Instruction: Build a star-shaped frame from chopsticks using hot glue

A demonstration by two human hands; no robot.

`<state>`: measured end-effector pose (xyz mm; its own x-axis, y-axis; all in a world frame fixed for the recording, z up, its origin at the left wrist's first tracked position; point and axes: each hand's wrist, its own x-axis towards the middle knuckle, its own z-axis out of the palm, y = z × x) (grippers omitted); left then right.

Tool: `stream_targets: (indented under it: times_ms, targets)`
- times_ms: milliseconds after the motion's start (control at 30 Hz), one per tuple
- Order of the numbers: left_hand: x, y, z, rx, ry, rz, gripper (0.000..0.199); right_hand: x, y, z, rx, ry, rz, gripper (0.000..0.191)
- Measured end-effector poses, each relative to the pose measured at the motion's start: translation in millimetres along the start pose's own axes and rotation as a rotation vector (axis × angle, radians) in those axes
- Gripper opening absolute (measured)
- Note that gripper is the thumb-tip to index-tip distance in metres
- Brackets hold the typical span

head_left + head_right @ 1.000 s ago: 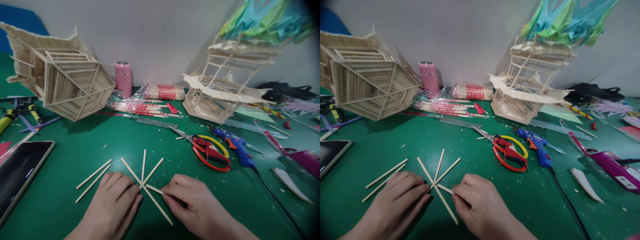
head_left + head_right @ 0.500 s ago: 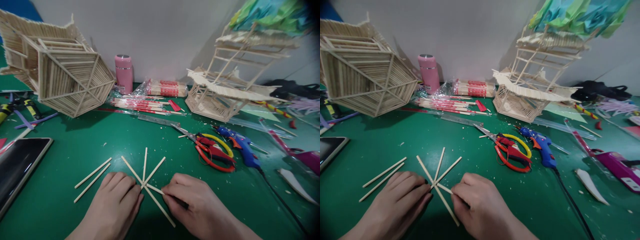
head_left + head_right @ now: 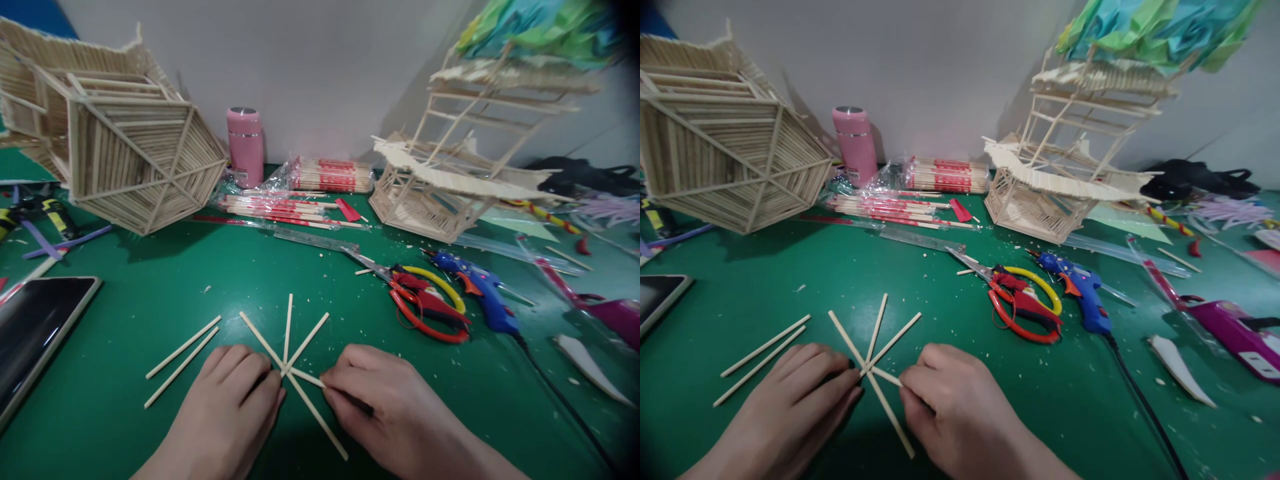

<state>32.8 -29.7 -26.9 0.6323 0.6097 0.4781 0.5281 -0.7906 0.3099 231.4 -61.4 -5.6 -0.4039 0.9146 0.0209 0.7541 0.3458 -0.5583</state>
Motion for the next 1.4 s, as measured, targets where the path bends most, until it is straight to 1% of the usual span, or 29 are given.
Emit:
stream_targets:
  times_ms: [233,433,533,633,767,933,1167,1400]
  targets:
    - [0,1,-1.6,0.01,0.007,0.001,0.023,-2,1,3,-0.05,0.042,-0.033,0.025]
    - [-1,0,-8.3,-0.026,-0.004,-0.013,0.017,-5,3,3,-0.006,0.046,0.008,0.015]
    - [-3,-3,-10.3,0.023,-0.009,-0.002,0.015,-5,3,2,-0.002,0.063,0.035,0.013]
    - [-5,-7,-9.4,0.14,0.001,0.066,0.017,-4,3,3,-0.022,0.089,0.034,0.01]
    - [-7,-11,-6.3,0.257,-0.007,0.158,0.023,-3,1,6,-0.039,0.101,0.017,0.014]
    - [-13,-16,-5.6,0.323,-0.09,0.23,0.028,-1,1,7,-0.037,0.112,-0.018,0.021]
    - [-17,-19,-2.9,0.326,-0.133,0.251,0.031,-1,2,10,-0.02,0.116,-0.005,0.022]
    - [-16,-17,-1.4,0.331,-0.135,0.247,0.03,-2,2,10,-0.031,0.11,-0.008,0.022]
